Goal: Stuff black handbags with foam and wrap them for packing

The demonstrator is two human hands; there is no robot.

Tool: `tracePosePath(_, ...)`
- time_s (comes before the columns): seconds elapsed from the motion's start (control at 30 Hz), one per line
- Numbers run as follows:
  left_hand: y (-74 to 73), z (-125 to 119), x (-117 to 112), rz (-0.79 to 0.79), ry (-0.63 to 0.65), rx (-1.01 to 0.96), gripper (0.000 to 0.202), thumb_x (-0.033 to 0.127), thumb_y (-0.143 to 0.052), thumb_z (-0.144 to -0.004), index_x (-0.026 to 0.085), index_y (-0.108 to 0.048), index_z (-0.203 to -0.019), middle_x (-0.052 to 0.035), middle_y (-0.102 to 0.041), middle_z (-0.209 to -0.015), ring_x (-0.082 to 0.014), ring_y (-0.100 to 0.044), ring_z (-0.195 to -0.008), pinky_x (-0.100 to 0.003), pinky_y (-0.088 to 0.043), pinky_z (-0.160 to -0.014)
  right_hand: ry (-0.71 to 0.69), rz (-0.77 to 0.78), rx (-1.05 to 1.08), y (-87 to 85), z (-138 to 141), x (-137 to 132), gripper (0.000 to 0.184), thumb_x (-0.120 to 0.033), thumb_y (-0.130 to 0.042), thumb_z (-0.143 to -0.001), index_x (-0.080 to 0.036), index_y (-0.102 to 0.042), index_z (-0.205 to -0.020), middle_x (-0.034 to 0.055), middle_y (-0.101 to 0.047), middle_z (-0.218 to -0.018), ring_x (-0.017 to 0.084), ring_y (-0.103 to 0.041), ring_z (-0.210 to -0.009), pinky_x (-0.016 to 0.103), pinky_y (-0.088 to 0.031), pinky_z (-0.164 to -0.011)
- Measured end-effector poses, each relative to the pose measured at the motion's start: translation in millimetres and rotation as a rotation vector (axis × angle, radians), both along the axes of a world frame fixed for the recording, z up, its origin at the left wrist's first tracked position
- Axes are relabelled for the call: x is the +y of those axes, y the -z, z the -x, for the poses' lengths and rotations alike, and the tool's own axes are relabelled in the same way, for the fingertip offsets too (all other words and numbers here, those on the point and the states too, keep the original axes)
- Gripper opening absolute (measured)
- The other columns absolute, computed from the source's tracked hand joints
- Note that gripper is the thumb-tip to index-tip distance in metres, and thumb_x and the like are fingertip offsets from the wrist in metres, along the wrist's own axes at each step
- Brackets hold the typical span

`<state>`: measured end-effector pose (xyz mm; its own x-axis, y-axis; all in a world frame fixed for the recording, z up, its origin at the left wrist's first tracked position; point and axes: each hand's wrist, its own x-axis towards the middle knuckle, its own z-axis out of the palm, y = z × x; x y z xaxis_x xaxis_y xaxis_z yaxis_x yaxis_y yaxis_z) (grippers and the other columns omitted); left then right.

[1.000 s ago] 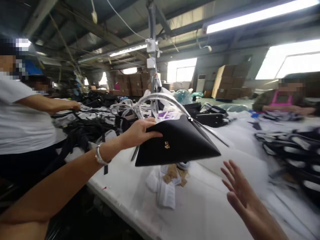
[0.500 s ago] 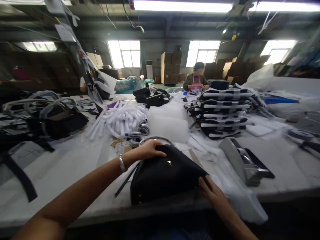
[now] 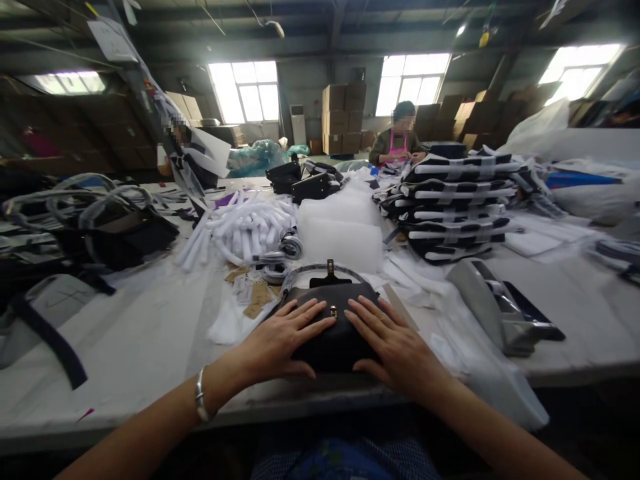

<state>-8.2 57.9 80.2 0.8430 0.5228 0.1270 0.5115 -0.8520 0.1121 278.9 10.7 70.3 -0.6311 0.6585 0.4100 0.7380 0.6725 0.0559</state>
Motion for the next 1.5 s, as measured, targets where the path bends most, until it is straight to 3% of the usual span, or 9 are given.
tracePosePath(0.23, 41.0, -3.3, -2.4, -0.187, -0.032, 0.044, 0.066, 0.022, -0.060, -0.095, 0.035, -0.032, -0.153, -0.0032, -0.049, -0.151, -0.0285, -0.052, -0.134, -0.048, -0.046, -0.106, 0.024, 0.038, -0.075, 45.6, 1.9, 8.3, 0.065, -0.013, -0.063, -0.089, -0.027, -0.043, -0.150, 0.0029, -0.055, -0.146, 0.030, -0.054, -0.131, 0.050, -0.048, -0.107)
tracePosePath(0.43, 85.0, 4.2, -33.3, -0.177, -0.068, -0.050, 0.065, 0.026, -0.058, -0.095, 0.036, -0.032, -0.154, -0.0056, -0.031, -0.162, -0.0339, -0.029, -0.148, -0.055, -0.037, -0.113, 0.036, 0.080, 0.070, 89.9, 0.9, -18.1, 0.065, -0.003, -0.043, -0.089, -0.021, -0.041, -0.151, 0.0049, -0.048, -0.152, 0.026, -0.042, -0.142, 0.047, -0.044, -0.111)
tracePosePath(0.63, 88.9, -7.3, -51.9, -0.121, -0.191, -0.091, 0.068, 0.035, -0.062, -0.092, 0.042, -0.032, -0.153, -0.0078, -0.017, -0.166, -0.0400, -0.017, -0.150, -0.068, -0.028, -0.112, 0.116, 0.326, 0.262, 47.1, 7.4, -8.7, 0.033, -0.027, -0.055, -0.096, -0.023, -0.062, -0.129, 0.0065, -0.067, -0.129, 0.022, -0.060, -0.120, 0.038, -0.049, -0.103)
tracePosePath(0.77, 91.0, -10.1, -51.4, -0.098, -0.204, -0.101, 0.067, 0.035, -0.062, -0.092, 0.042, -0.033, -0.152, -0.0074, -0.021, -0.165, -0.0398, -0.018, -0.150, -0.068, -0.027, -0.113, 0.149, 0.335, 0.075, 14.2, 35.9, 23.7, 0.019, -0.031, -0.055, -0.098, -0.018, -0.070, -0.101, 0.0078, -0.072, -0.094, 0.023, -0.065, -0.092, 0.034, -0.053, -0.081)
tracePosePath(0.97, 91.8, -9.4, -50.3, -0.064, -0.212, -0.129, 0.063, 0.037, -0.061, -0.093, 0.041, -0.038, -0.150, -0.0071, -0.024, -0.164, -0.0395, -0.018, -0.150, -0.069, -0.024, -0.114, 0.097, 0.393, -0.315, 5.8, 71.6, 50.5, 0.026, -0.026, -0.052, -0.098, -0.015, -0.072, -0.084, 0.0117, -0.072, -0.086, 0.024, -0.066, -0.084, 0.031, -0.044, -0.067)
tracePosePath(1.13, 91.3, -8.9, -50.3, -0.037, -0.208, -0.183, 0.059, 0.038, -0.058, -0.094, 0.042, -0.039, -0.149, -0.0060, -0.025, -0.164, -0.0384, -0.018, -0.151, -0.068, -0.024, -0.115, 0.404, 0.733, -0.158, 0.5, 77.0, 64.1, 0.042, -0.034, -0.048, -0.097, -0.016, -0.074, -0.068, 0.0093, -0.074, -0.071, 0.021, -0.068, -0.070, 0.028, -0.040, -0.058)
tracePosePath(1.23, 91.4, -9.0, -50.3, -0.043, -0.211, -0.180, 0.061, 0.035, -0.060, -0.093, 0.041, -0.039, -0.150, -0.0075, -0.025, -0.164, -0.0398, -0.019, -0.150, -0.069, -0.025, -0.114, 0.388, 0.838, -0.077, -8.7, 68.2, 66.2, 0.055, -0.042, -0.040, -0.101, -0.020, -0.071, -0.061, 0.0026, -0.069, -0.057, 0.015, -0.065, -0.056, 0.024, -0.041, -0.054)
tracePosePath(1.4, 91.2, -9.0, -51.1, -0.061, -0.219, -0.179, 0.063, 0.032, -0.061, -0.093, 0.042, -0.038, -0.150, -0.0069, -0.023, -0.165, -0.0396, -0.020, -0.150, -0.068, -0.025, -0.113, 0.141, 0.420, 0.055, 5.7, 32.8, 32.8, 0.037, -0.043, -0.047, -0.101, -0.019, -0.072, -0.113, 0.0095, -0.075, -0.112, 0.024, -0.068, -0.106, 0.037, -0.050, -0.093)
tracePosePath(1.5, 89.4, -10.0, -51.3, -0.090, -0.207, -0.167, 0.063, 0.031, -0.061, -0.092, 0.042, -0.038, -0.150, -0.0066, -0.024, -0.164, -0.0399, -0.023, -0.149, -0.067, -0.027, -0.113, -0.027, 0.233, -0.070, 38.3, 11.3, 12.2, 0.063, -0.044, -0.061, -0.094, -0.015, -0.045, -0.148, 0.0144, -0.050, -0.149, 0.031, -0.043, -0.140, 0.052, -0.036, -0.114)
